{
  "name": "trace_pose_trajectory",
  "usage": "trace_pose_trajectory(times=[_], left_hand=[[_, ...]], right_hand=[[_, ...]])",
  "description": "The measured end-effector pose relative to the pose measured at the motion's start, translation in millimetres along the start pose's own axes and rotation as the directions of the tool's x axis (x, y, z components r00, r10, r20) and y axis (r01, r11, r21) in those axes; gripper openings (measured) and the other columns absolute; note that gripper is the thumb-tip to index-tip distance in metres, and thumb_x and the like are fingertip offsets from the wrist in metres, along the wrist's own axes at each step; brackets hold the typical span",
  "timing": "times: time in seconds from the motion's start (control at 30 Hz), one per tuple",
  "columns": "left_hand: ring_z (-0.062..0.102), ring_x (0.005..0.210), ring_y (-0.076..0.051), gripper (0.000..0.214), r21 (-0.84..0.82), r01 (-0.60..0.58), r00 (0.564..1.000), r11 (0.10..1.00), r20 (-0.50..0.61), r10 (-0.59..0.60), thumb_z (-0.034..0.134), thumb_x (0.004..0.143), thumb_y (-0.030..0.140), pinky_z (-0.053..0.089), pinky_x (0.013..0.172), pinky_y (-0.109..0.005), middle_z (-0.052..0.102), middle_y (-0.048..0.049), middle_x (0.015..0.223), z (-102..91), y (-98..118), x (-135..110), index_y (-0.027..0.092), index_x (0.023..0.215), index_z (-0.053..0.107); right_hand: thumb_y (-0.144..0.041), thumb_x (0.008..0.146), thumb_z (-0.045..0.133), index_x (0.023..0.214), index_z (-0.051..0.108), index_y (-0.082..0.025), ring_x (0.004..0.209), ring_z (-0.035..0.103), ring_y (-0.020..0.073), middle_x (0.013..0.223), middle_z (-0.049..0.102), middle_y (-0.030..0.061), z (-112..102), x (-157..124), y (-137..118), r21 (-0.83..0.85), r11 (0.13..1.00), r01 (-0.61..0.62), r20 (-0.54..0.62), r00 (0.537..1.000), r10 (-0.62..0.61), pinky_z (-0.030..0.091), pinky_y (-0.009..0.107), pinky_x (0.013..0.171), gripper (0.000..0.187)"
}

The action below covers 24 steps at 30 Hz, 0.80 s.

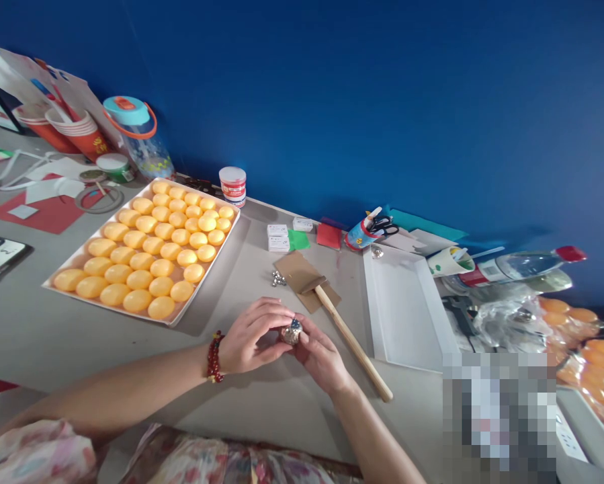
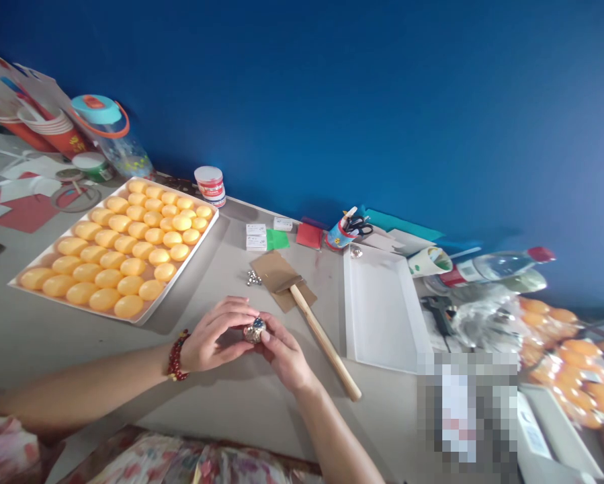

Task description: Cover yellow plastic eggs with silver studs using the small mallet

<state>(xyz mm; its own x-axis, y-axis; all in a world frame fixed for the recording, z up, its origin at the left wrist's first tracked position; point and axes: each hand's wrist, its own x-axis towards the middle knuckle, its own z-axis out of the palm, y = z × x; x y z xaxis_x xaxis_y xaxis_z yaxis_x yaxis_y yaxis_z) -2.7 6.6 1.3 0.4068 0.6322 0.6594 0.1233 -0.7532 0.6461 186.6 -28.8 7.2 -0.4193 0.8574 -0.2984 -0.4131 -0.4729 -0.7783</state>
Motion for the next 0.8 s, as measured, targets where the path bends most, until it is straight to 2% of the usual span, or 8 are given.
trace_pose_trajectory(times=[0.17, 0.37, 0.57, 0.67, 0.73, 0.77, 0.8], left_hand=[[0.066, 0.102, -0.024, 0.043, 0.067, -0.052, 0.999, 0.996, 0.016, 0.051, 0.071, 0.083, 0.019, 0.049, 0.102, -0.051, 0.071, -0.0124, 0.112, -0.8, -4.7, 0.7, 0.020, 0.122, 0.055], [0.065, 0.105, -0.025, 0.041, 0.063, -0.031, 0.999, 0.998, 0.024, 0.030, 0.069, 0.084, 0.018, 0.048, 0.102, -0.051, 0.071, -0.0120, 0.112, -2.0, -4.4, 1.5, 0.020, 0.122, 0.055], [0.061, 0.108, -0.026, 0.048, -0.001, 0.084, 0.993, 0.996, 0.083, -0.084, 0.064, 0.086, 0.020, 0.051, 0.097, -0.046, 0.066, -0.0142, 0.116, -2.1, -2.7, 1.2, 0.018, 0.131, 0.050], [0.061, 0.105, -0.025, 0.040, -0.055, 0.131, 0.988, 0.990, 0.088, -0.126, 0.064, 0.085, 0.020, 0.052, 0.093, -0.042, 0.065, -0.0131, 0.113, -4.0, -2.1, 1.9, 0.019, 0.125, 0.057], [0.061, 0.104, -0.025, 0.034, -0.145, 0.226, 0.974, 0.963, 0.035, -0.224, 0.063, 0.087, 0.023, 0.052, 0.093, -0.040, 0.065, -0.0126, 0.111, -5.2, -3.1, 2.6, 0.019, 0.120, 0.061], [0.062, 0.103, -0.024, 0.030, -0.212, 0.301, 0.951, 0.930, -0.002, -0.308, 0.062, 0.088, 0.025, 0.053, 0.091, -0.039, 0.065, -0.0122, 0.112, -5.6, -4.4, 3.0, 0.018, 0.118, 0.063], [0.063, 0.100, -0.023, 0.028, -0.295, 0.384, 0.911, 0.875, -0.036, -0.411, 0.060, 0.089, 0.027, 0.054, 0.087, -0.037, 0.065, -0.0117, 0.112, -5.7, -6.3, 3.4, 0.018, 0.115, 0.064]], right_hand=[[-0.046, 0.086, 0.069, 0.120, 0.064, -0.025, 0.095, 0.062, 0.0213, 0.105, 0.067, 0.0062, -2.6, 0.7, 2.3, -0.038, 0.999, -0.005, -0.025, 1.000, 0.004, 0.051, 0.033, 0.083, 0.040], [-0.046, 0.089, 0.066, 0.121, 0.063, -0.025, 0.099, 0.063, 0.0212, 0.109, 0.067, 0.0057, -4.7, 1.1, 6.5, -0.063, 0.998, 0.016, -0.043, 0.999, -0.018, 0.051, 0.032, 0.085, 0.038], [-0.049, 0.090, 0.063, 0.121, 0.063, -0.024, 0.105, 0.062, 0.0238, 0.111, 0.068, 0.0064, -7.2, 2.4, 11.7, -0.286, 0.956, 0.067, -0.119, 0.987, -0.104, 0.050, 0.034, 0.090, 0.040], [-0.054, 0.092, 0.058, 0.120, 0.064, -0.024, 0.090, 0.065, 0.0229, 0.101, 0.070, 0.0065, -6.5, 3.8, 9.8, -0.367, 0.927, 0.075, -0.104, 0.987, -0.121, 0.053, 0.034, 0.079, 0.042], [-0.056, 0.094, 0.053, 0.119, 0.065, -0.023, 0.077, 0.065, 0.0217, 0.091, 0.070, 0.0063, -6.4, 4.8, 6.6, -0.436, 0.893, 0.107, -0.081, 0.984, -0.158, 0.053, 0.034, 0.070, 0.043], [-0.054, 0.094, 0.052, 0.118, 0.065, -0.023, 0.074, 0.065, 0.0215, 0.089, 0.070, 0.0063, -6.7, 5.3, 4.3, -0.492, 0.861, 0.130, -0.087, 0.977, -0.197, 0.053, 0.034, 0.068, 0.041], [-0.052, 0.094, 0.053, 0.116, 0.066, -0.024, 0.074, 0.065, 0.0218, 0.089, 0.071, 0.0064, -7.1, 5.8, 1.6, -0.564, 0.812, 0.148, -0.104, 0.963, -0.248, 0.053, 0.034, 0.068, 0.038]])
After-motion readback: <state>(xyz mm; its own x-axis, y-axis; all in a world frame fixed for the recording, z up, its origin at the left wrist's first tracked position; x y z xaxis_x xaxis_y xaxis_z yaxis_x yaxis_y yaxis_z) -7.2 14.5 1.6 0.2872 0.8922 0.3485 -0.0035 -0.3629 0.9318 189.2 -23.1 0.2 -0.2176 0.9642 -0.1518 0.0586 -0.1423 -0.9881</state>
